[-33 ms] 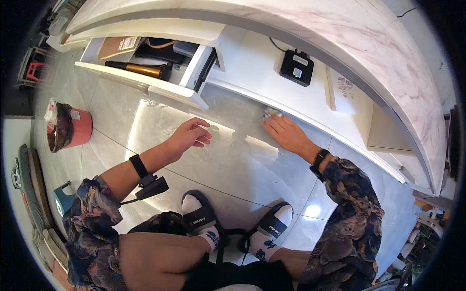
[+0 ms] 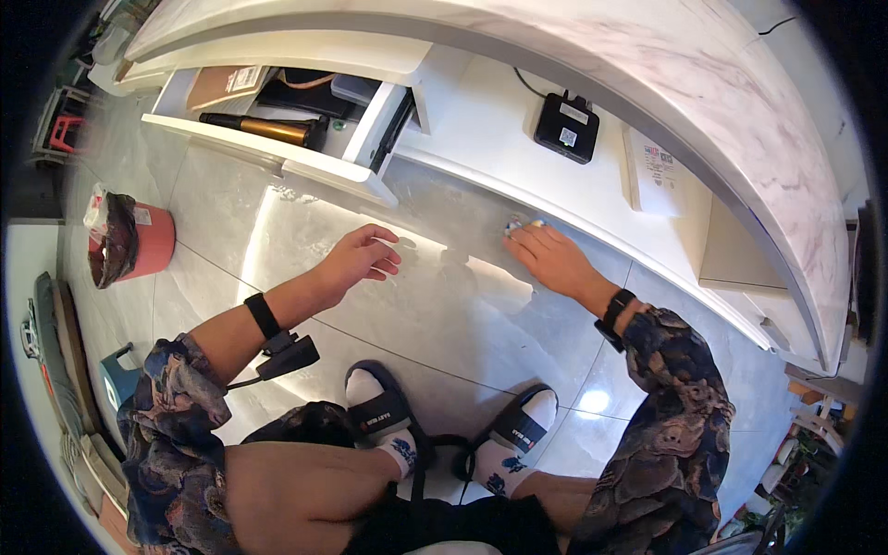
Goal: The person wipes the surfaces and interior of a white cabinet using a polka-dot cloth, then places a small electronic device and a box inside the drawer.
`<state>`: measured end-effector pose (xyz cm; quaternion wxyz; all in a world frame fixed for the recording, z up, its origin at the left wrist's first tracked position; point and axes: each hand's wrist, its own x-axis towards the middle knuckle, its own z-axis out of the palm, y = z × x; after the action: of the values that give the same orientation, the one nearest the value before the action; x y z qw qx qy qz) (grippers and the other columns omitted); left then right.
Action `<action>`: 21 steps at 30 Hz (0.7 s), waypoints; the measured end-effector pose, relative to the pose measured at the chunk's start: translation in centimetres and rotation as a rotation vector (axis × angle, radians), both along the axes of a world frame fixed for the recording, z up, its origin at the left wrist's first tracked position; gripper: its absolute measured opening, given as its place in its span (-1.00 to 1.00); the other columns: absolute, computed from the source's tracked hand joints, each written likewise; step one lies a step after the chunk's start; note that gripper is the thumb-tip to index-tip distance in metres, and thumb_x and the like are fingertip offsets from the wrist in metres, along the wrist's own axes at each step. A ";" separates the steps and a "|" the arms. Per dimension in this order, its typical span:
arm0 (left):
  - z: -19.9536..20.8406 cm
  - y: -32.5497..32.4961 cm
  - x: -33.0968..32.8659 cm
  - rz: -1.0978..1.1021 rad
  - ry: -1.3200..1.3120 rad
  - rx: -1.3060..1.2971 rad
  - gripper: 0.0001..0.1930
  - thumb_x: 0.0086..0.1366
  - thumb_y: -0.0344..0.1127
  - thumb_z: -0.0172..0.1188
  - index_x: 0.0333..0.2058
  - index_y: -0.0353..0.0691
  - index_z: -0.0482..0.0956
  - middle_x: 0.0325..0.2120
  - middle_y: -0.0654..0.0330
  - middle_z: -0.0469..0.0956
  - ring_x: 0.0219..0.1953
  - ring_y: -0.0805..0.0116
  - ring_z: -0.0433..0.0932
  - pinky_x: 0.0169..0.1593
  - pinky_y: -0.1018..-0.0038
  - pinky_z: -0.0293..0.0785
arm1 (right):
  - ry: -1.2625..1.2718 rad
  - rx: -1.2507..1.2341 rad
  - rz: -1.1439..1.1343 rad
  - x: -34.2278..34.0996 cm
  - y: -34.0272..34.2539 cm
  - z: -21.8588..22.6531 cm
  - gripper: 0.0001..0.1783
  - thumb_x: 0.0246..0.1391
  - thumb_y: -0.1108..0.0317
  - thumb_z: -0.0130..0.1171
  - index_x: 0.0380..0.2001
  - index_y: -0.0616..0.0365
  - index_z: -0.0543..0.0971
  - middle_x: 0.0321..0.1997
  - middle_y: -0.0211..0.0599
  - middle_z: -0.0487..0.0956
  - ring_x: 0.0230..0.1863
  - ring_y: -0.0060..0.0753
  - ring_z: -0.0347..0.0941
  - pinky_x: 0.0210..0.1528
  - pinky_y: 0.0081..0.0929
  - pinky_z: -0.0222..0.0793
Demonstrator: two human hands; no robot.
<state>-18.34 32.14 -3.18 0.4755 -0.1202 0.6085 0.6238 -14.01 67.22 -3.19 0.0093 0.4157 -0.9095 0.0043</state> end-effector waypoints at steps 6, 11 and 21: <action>-0.2 -1.7 0.0 0.021 0.025 -0.053 -0.75 0.27 -0.36 -0.02 -0.08 -0.18 0.39 -0.31 0.18 0.52 -0.27 0.42 0.53 -0.18 0.51 0.45 | 0.025 -0.367 -0.089 -5.3 -5.2 1.7 -0.30 -0.32 0.51 0.21 0.07 0.14 0.40 0.06 -0.18 0.42 0.07 -0.12 0.34 0.11 -0.33 0.29; 0.0 0.9 0.1 -0.028 0.008 0.001 -0.76 0.27 -0.35 -0.02 -0.08 -0.17 0.40 -0.31 0.20 0.53 -0.27 0.42 0.53 -0.17 0.52 0.44 | 0.168 -0.172 0.112 -11.0 -10.2 0.3 -0.54 -0.08 0.41 0.04 -0.01 0.13 0.45 0.10 -0.33 0.41 0.15 -0.29 0.31 0.09 -0.42 0.29; -0.9 -0.4 1.0 -0.020 -0.020 0.016 -0.76 0.28 -0.35 -0.04 -0.08 -0.17 0.39 -0.31 0.21 0.52 -0.26 0.42 0.53 -0.15 0.51 0.44 | 0.353 0.109 0.026 -8.0 -6.9 -1.4 -0.58 -0.04 0.39 0.00 -0.03 0.13 0.49 0.11 -0.44 0.38 0.23 -0.36 0.22 0.06 -0.50 0.30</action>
<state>-17.29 31.78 -4.07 0.4888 -0.1163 0.5998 0.6228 -22.01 60.30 -4.60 0.1462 0.4215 -0.8871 -0.1181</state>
